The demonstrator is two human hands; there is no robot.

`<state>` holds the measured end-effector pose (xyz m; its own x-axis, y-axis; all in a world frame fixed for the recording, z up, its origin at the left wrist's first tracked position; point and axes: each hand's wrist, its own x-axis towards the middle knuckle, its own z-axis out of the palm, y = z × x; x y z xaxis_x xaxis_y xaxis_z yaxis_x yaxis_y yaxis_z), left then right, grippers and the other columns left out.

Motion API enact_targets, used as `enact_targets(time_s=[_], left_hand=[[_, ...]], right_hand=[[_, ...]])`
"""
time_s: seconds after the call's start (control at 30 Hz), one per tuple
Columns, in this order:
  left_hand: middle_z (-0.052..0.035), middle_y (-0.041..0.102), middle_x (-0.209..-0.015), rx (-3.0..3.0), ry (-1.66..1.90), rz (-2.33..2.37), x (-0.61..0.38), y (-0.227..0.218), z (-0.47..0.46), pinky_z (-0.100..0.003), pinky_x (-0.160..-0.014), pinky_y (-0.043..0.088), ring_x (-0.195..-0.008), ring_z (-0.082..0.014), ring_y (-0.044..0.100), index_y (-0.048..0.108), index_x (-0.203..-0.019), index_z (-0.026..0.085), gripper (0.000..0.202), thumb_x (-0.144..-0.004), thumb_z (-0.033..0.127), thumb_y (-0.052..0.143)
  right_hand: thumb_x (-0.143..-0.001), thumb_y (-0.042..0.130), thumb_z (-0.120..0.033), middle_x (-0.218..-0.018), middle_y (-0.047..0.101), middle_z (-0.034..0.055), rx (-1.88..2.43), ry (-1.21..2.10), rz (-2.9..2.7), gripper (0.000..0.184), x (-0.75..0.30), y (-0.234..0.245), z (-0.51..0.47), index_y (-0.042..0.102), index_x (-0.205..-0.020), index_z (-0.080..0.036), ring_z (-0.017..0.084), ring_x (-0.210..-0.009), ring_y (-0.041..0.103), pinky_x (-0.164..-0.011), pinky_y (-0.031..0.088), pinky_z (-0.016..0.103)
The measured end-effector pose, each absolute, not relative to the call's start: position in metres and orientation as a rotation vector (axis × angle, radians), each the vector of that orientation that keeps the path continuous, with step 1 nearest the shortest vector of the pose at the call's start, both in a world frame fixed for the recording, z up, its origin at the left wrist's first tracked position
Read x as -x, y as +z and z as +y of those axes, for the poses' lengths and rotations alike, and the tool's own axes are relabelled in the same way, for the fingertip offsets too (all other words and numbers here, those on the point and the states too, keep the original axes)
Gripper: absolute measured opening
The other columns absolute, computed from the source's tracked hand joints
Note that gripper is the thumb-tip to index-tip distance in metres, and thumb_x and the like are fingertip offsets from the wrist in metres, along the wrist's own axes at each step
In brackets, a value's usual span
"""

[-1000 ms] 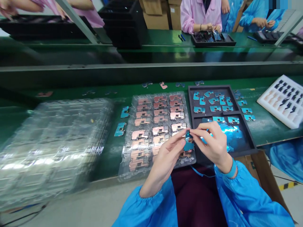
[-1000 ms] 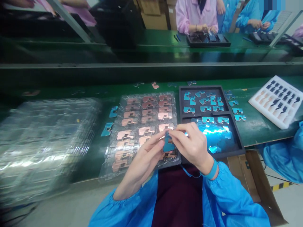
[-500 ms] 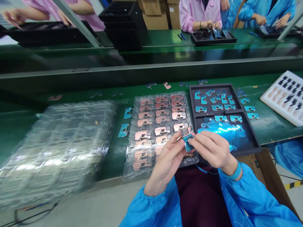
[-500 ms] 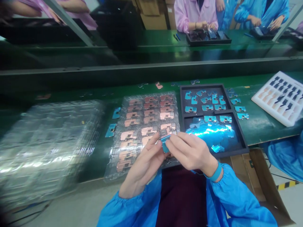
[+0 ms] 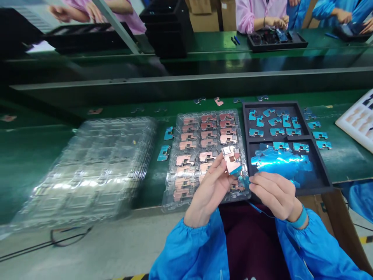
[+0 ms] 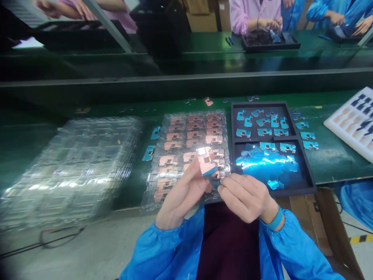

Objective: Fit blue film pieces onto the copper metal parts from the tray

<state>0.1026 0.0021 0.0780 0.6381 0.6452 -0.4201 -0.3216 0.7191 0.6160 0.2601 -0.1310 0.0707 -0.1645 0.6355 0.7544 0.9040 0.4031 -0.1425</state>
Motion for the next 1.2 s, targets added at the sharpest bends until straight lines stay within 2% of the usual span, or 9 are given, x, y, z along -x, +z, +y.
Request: enact_targets(time_s=[0.23, 0.37, 0.43, 0.5, 0.57, 0.67, 0.8, 1.0, 1.2], left_hand=[[-0.0072, 0.078, -0.134, -0.524, 0.657, 0.762, -0.104, 0.072, 0.006, -0.026, -0.084, 0.066, -0.098, -0.0155, 0.076, 0.08, -0.114, 0.021, 0.021, -0.093, 0.025, 0.084], [-0.0102, 0.081, -0.125, -0.565, 0.695, 0.79, -0.105, 0.07, 0.003, -0.026, -0.079, 0.067, -0.091, -0.0163, 0.078, 0.077, -0.108, 0.019, 0.023, -0.089, 0.024, 0.088], [-0.0105, 0.082, -0.123, -0.593, 0.719, 0.832, -0.108, 0.069, 0.0, -0.027, -0.079, 0.067, -0.09, -0.0165, 0.079, 0.075, -0.107, 0.018, 0.024, -0.088, 0.024, 0.089], [-0.0112, 0.082, -0.124, -0.64, 0.728, 0.867, -0.111, 0.068, -0.004, -0.027, -0.08, 0.067, -0.093, -0.0182, 0.08, 0.073, -0.111, 0.018, 0.029, -0.088, 0.026, 0.089], [-0.0116, 0.083, -0.123, -0.7, 0.736, 0.89, -0.114, 0.065, -0.009, -0.028, -0.079, 0.067, -0.095, -0.0207, 0.082, 0.072, -0.115, 0.019, 0.035, -0.087, 0.031, 0.09], [-0.0113, 0.084, -0.118, -0.779, 0.771, 0.901, -0.117, 0.062, -0.016, -0.028, -0.078, 0.067, -0.1, -0.0238, 0.082, 0.072, -0.115, 0.019, 0.042, -0.084, 0.039, 0.093], [-0.0125, 0.084, -0.117, -0.855, 0.851, 0.958, -0.117, 0.057, -0.022, -0.029, -0.079, 0.066, -0.102, -0.0252, 0.082, 0.073, -0.11, 0.019, 0.043, -0.082, 0.043, 0.094], [-0.0124, 0.085, -0.111, -0.872, 0.914, 0.997, -0.116, 0.053, -0.017, -0.03, -0.079, 0.066, -0.1, -0.0251, 0.082, 0.072, -0.115, 0.018, 0.048, -0.082, 0.047, 0.093], [-0.0107, 0.085, -0.104, -0.928, 0.881, 0.995, -0.117, 0.056, -0.022, -0.031, -0.078, 0.065, -0.088, -0.0223, 0.081, 0.073, -0.105, 0.018, 0.041, -0.083, 0.046, 0.092]], right_hand=[[-0.104, 0.059, -0.012, -0.091, 0.078, 0.0033, 1.644, -0.506, -1.477, 0.023, -0.283, 0.042, -0.153, 0.07, -0.115, -0.03, 0.023, -0.081, 0.076, -0.071, 0.064, 0.038], [-0.11, 0.052, -0.025, -0.125, 0.073, 0.0186, 2.123, -0.39, -1.248, 0.025, -0.298, 0.038, -0.145, 0.071, -0.127, -0.021, 0.036, -0.118, 0.068, -0.096, 0.059, 0.057], [-0.111, 0.053, -0.031, -0.141, 0.067, 0.0216, 2.119, -0.284, -1.238, 0.029, -0.292, 0.042, -0.138, 0.07, -0.132, -0.019, 0.04, -0.133, 0.061, -0.107, 0.053, 0.065], [-0.11, 0.058, -0.033, -0.137, 0.07, 0.018, 1.949, -0.055, -1.205, 0.029, -0.275, 0.049, -0.129, 0.069, -0.134, -0.021, 0.035, -0.128, 0.065, -0.104, 0.058, 0.057], [-0.108, 0.063, -0.035, -0.116, 0.076, 0.0107, 1.774, 0.255, -1.139, 0.023, -0.255, 0.054, -0.119, 0.071, -0.126, -0.023, 0.026, -0.108, 0.073, -0.086, 0.063, 0.04], [-0.103, 0.069, -0.04, -0.092, 0.074, 0.0036, 1.673, 0.508, -0.974, 0.017, -0.233, 0.053, -0.107, 0.072, -0.103, -0.023, 0.018, -0.079, 0.071, -0.063, 0.058, 0.027], [-0.104, 0.068, -0.045, -0.086, 0.071, 0.0023, 1.594, 0.603, -0.821, 0.026, -0.228, 0.046, -0.101, 0.069, -0.09, -0.022, 0.017, -0.077, 0.069, -0.06, 0.056, 0.025], [-0.111, 0.053, -0.055, -0.083, 0.072, 0.0039, 1.516, 0.658, -0.8, 0.045, -0.234, 0.043, -0.103, 0.076, -0.095, -0.021, 0.017, -0.067, 0.066, -0.06, 0.057, 0.028], [-0.104, 0.07, -0.042, -0.083, 0.073, 0.0032, 1.648, 0.508, -0.905, 0.027, -0.229, 0.044, -0.099, 0.072, -0.087, -0.022, 0.018, -0.073, 0.068, -0.061, 0.055, 0.028]])
